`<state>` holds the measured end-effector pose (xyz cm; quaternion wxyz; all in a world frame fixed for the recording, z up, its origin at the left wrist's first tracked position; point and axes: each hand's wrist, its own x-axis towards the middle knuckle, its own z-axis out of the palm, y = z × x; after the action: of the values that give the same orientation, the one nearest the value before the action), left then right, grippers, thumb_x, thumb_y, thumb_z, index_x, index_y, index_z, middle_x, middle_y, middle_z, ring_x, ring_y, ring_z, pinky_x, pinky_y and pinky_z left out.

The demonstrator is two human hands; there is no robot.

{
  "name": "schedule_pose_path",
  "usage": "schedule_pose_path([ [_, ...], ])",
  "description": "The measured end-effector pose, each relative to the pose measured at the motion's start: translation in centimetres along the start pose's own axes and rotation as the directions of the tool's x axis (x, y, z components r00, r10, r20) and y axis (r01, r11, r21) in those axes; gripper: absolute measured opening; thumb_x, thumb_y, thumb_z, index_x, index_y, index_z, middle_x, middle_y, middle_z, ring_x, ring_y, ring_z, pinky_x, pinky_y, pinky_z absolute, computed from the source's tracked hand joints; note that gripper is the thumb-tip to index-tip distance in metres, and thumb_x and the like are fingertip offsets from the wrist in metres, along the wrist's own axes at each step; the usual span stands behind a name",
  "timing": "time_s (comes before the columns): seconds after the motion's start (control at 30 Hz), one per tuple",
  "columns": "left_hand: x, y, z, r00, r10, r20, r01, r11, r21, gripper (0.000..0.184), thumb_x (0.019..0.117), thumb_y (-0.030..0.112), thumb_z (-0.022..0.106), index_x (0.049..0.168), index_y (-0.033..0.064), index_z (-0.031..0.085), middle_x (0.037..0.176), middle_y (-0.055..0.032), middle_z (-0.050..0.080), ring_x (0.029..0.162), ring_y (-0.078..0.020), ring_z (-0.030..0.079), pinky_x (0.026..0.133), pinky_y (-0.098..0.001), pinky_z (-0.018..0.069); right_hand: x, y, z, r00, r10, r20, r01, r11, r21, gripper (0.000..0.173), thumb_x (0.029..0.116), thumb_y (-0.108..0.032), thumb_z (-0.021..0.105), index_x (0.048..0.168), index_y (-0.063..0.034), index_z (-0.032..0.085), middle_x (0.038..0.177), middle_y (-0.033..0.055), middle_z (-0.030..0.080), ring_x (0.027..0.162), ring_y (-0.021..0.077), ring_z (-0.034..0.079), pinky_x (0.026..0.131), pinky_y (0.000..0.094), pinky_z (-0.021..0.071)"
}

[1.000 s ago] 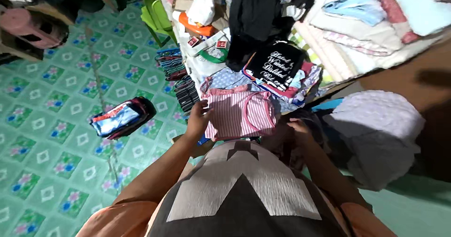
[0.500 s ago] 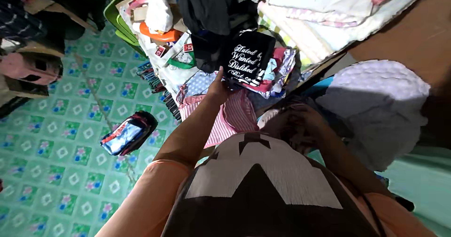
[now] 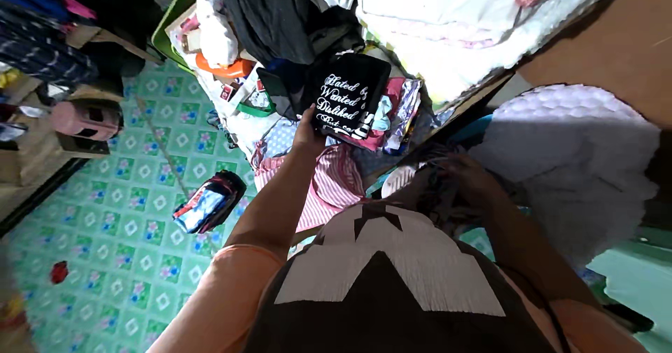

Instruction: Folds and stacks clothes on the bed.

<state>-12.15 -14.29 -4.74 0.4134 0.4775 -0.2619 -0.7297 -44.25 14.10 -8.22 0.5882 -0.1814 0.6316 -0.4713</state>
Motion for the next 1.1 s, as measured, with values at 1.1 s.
schedule_pose_path([
  [1.1,-9.5,-6.4,-1.5,0.994,-0.020,-0.109,0.001,0.986,-0.166,0.050,0.1006,0.011,0.055,0.145,0.0008,0.035,0.116,-0.0208,0.066,0.101,-0.0292,0.069,0.088,-0.0479,0.0589,4.7,-8.0,7.9,0.972,-0.223,0.076,0.197,0.594,-0.780,0.044,0.0858,-0.020,0.076,0.122,0.0029,0.064,0.115,0.0229,0.068,0.111,0.0348,0.065,0.097,0.0583,0.0521],
])
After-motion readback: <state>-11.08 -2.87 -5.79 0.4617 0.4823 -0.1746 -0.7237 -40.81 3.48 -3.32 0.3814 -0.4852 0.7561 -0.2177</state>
